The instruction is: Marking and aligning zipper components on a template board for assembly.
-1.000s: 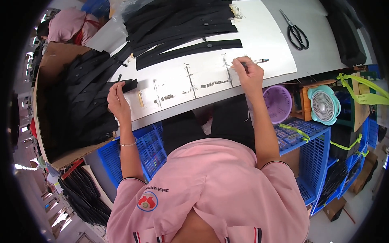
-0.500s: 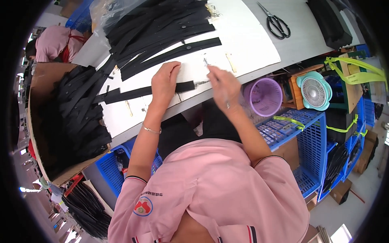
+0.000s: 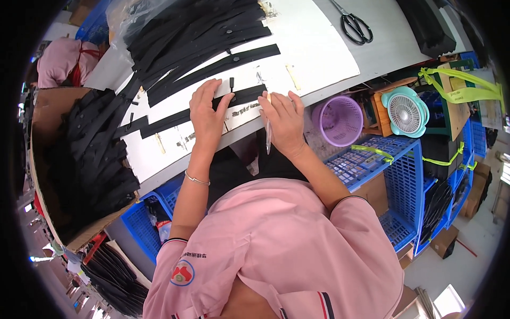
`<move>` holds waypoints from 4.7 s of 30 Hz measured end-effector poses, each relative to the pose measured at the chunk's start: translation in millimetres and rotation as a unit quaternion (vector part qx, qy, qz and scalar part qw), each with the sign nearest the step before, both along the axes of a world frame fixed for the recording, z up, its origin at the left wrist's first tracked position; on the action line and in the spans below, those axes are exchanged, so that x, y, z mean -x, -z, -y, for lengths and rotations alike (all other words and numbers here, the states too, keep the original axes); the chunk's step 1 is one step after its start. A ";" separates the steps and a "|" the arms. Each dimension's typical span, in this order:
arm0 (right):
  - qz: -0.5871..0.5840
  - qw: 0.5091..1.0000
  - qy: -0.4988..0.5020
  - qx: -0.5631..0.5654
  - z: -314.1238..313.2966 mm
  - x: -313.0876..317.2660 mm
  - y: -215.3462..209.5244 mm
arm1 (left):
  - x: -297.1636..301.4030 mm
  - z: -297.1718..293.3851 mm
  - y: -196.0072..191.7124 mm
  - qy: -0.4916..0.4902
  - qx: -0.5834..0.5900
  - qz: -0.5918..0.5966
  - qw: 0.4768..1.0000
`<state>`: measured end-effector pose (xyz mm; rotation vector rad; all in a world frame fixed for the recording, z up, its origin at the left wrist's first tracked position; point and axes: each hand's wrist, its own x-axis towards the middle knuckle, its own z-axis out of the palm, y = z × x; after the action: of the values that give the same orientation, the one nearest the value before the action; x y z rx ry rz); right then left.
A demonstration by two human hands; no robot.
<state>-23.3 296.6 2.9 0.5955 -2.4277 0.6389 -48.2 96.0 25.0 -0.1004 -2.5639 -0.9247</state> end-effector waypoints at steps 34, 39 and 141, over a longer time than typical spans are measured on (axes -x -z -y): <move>-0.076 0.995 0.055 -0.039 -35.3 29.5 20.9 | -119.4 52.1 -4.5 -0.067 0.089 0.146 0.983; -0.077 0.995 0.047 -0.039 -35.7 29.8 19.3 | -130.9 74.5 0.7 -0.123 0.088 0.152 0.977; 0.280 0.927 -0.180 0.172 79.5 55.3 -13.4 | -89.0 18.4 6.5 -0.026 0.062 0.088 0.994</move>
<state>-78.6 217.1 16.3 0.7995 -2.6245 1.5351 40.8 77.6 18.5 0.0122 -2.7724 -0.7864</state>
